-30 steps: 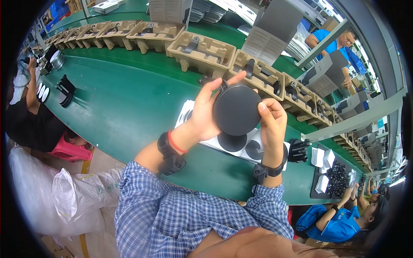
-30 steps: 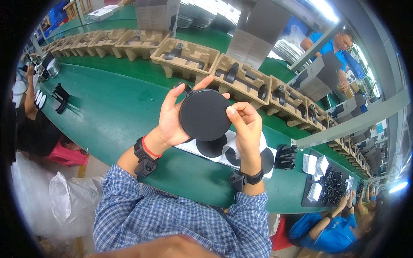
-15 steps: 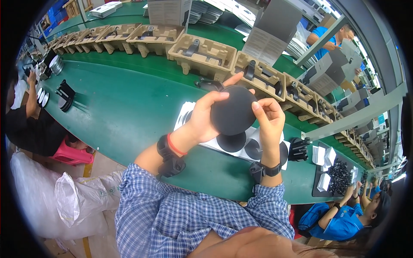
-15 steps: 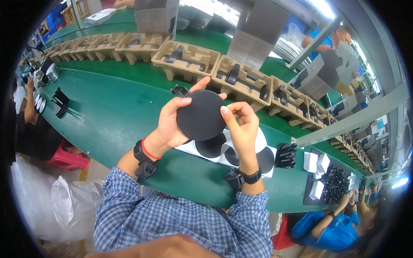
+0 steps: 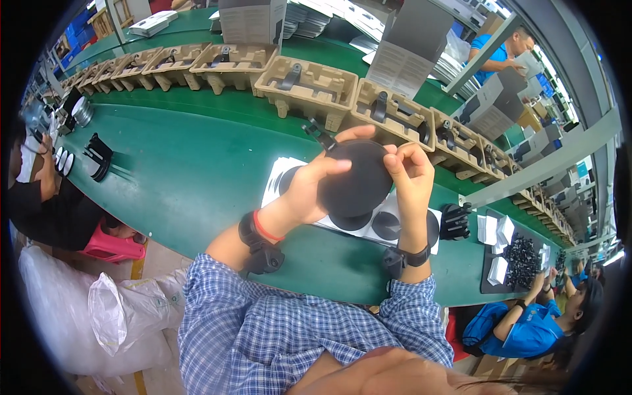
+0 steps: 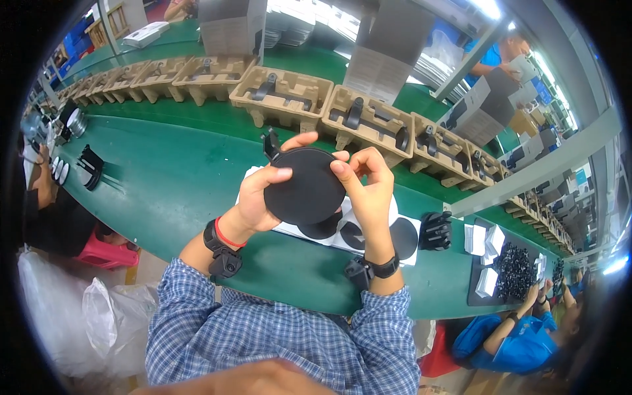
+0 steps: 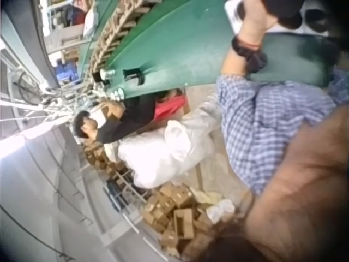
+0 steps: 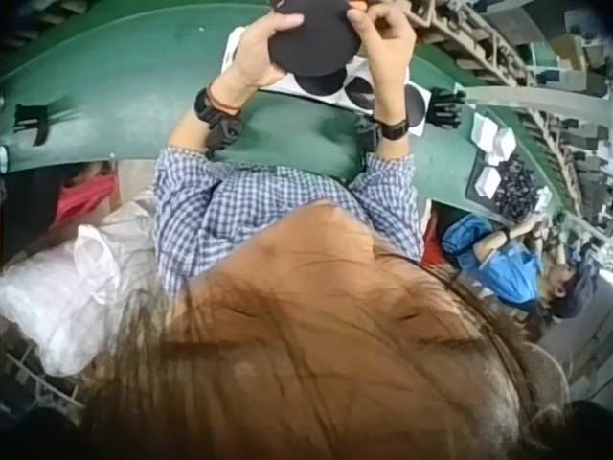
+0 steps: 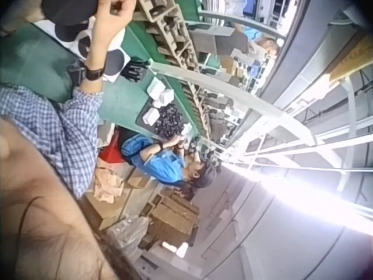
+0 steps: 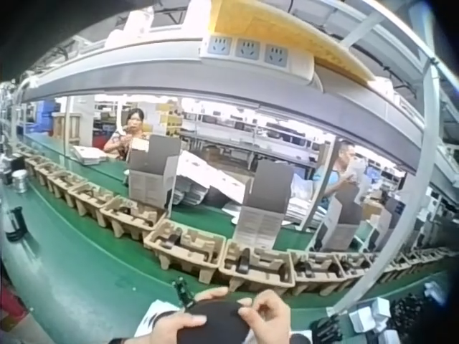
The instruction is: The person applies adhesive pads to the base of electronic stands by hand, taking the pads from a packing sheet and pressing them onto the stands.
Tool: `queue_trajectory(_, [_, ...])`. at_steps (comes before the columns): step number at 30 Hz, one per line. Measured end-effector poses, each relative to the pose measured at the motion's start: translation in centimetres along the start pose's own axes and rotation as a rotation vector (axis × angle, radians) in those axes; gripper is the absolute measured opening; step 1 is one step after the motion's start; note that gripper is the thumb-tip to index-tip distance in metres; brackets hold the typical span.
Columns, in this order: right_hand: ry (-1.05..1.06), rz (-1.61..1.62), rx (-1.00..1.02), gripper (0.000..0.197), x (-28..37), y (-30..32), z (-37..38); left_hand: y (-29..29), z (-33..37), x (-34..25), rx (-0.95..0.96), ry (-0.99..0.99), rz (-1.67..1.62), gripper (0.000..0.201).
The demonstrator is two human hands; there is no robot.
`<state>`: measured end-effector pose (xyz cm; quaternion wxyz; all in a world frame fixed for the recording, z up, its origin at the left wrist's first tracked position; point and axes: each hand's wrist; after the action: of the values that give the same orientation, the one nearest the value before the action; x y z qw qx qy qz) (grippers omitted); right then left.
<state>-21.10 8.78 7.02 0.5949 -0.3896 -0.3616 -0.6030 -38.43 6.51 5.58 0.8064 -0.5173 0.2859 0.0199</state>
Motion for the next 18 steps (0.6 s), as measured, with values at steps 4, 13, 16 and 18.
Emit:
queue_trajectory(4, [0.774, -0.793, -0.147, 0.039, 0.3, 0.1, 0.3, 0.1, 0.2, -0.6, -0.008, 0.026, -0.192, 0.056])
queue_trajectory(13, [0.960, -1.216, 0.439, 0.045, 2.7, -3.4, -0.8, 2.0, -1.3, -2.3, -0.177, 0.073, 0.149, 0.059])
queue_trajectory(16, [0.793, -1.324, 0.331, 0.046, 3.1, -3.8, 1.4, 3.3, -3.7, -4.8, -0.137, 0.139, 0.510, 0.063])
queue_trajectory(18, [0.481, -1.251, 0.276, 0.061, 2.3, -4.1, 4.8, 4.9, -5.1, -6.0, -0.119, 0.182, 0.785, 0.052])
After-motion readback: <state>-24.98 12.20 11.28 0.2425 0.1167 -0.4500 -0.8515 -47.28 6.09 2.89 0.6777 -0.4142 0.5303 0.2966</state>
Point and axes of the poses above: each hand's wrist, its own z-axis towards the middle knuckle, its own y-axis out of the back of the hand, x = y × z, and after that the axes turned 4 degrees about -x, right-handed
